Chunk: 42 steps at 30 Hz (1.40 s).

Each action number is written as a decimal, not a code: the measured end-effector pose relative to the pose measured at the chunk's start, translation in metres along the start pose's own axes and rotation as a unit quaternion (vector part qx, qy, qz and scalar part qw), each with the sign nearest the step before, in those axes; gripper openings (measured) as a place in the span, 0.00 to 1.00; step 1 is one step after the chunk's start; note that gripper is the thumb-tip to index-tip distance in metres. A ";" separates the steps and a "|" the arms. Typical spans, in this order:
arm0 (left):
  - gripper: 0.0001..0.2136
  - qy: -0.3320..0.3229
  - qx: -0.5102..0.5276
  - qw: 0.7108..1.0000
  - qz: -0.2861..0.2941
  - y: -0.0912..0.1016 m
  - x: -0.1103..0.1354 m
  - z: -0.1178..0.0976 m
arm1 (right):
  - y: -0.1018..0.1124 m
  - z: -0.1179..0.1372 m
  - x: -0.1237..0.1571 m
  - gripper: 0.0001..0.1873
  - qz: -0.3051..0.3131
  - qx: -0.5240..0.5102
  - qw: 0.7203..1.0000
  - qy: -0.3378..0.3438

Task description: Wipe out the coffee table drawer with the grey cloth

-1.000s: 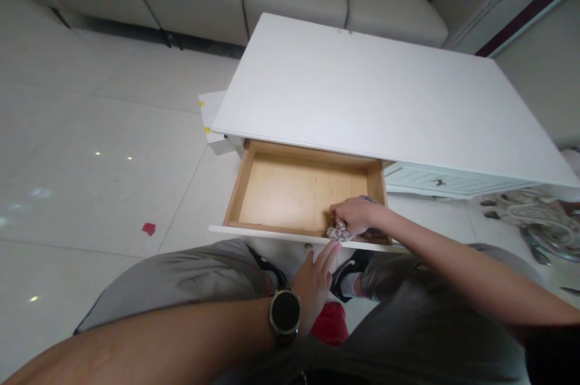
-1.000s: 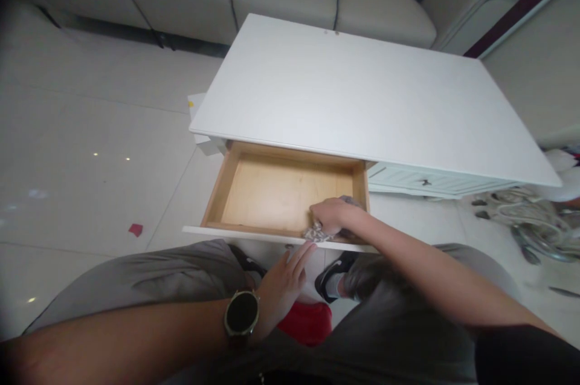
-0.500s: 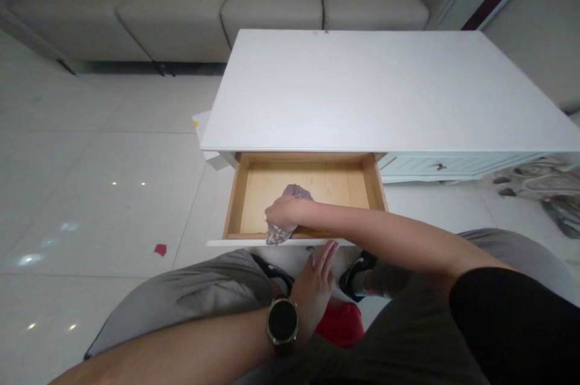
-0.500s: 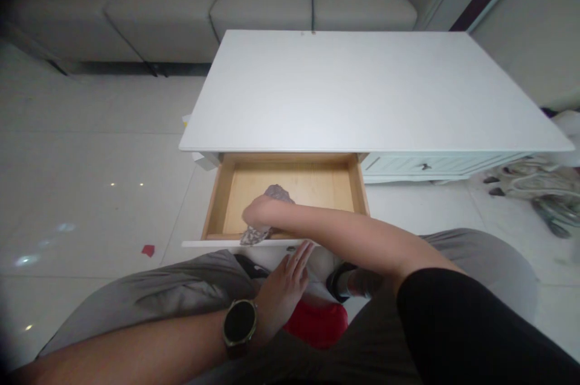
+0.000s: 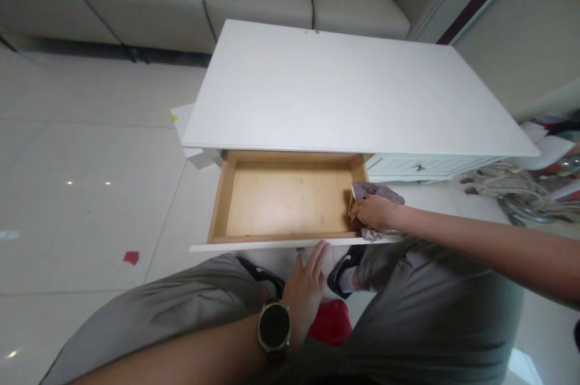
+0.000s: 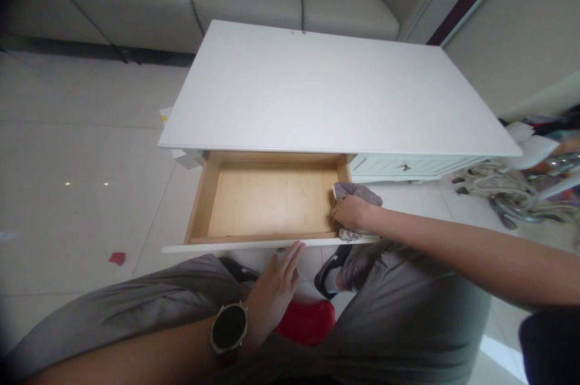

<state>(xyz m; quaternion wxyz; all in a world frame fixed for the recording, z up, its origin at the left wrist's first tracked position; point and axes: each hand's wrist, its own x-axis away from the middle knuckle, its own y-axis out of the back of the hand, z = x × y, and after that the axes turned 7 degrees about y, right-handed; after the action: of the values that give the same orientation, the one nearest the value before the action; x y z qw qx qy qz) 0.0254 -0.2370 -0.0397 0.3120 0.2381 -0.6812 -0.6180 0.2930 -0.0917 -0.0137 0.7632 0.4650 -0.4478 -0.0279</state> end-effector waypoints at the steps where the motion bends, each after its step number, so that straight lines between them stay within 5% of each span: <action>1: 0.18 0.000 0.000 1.000 0.002 0.001 0.000 0.000 | -0.003 -0.003 0.004 0.14 0.010 0.015 1.000 0.005; 5: 0.19 -0.003 0.001 1.000 0.004 0.000 -0.001 0.000 | -0.004 -0.011 0.016 0.13 0.024 0.053 0.997 0.048; 11: 0.17 -0.018 0.008 1.000 -0.013 0.000 -0.001 0.003 | -0.006 -0.032 0.055 0.13 -0.033 0.067 0.990 0.124; 18: 0.15 -0.019 0.016 1.000 -0.019 0.004 -0.001 0.000 | -0.023 -0.040 0.077 0.14 -0.066 -0.004 0.993 0.103; 31: 0.12 -0.007 0.021 1.000 -0.013 0.007 0.000 -0.004 | -0.003 -0.024 0.049 0.11 -0.028 0.013 0.989 0.145; 42: 0.15 0.003 0.043 0.999 0.016 0.009 -0.001 -0.004 | 0.044 0.030 -0.016 0.10 0.030 -0.010 0.989 0.143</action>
<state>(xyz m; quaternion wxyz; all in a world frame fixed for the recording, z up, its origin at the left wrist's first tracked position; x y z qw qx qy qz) 0.0294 -0.2383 -0.0310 0.3132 0.2419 -0.7104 -0.5820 0.2453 -0.0800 0.0131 0.8245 0.4431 -0.3472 0.0573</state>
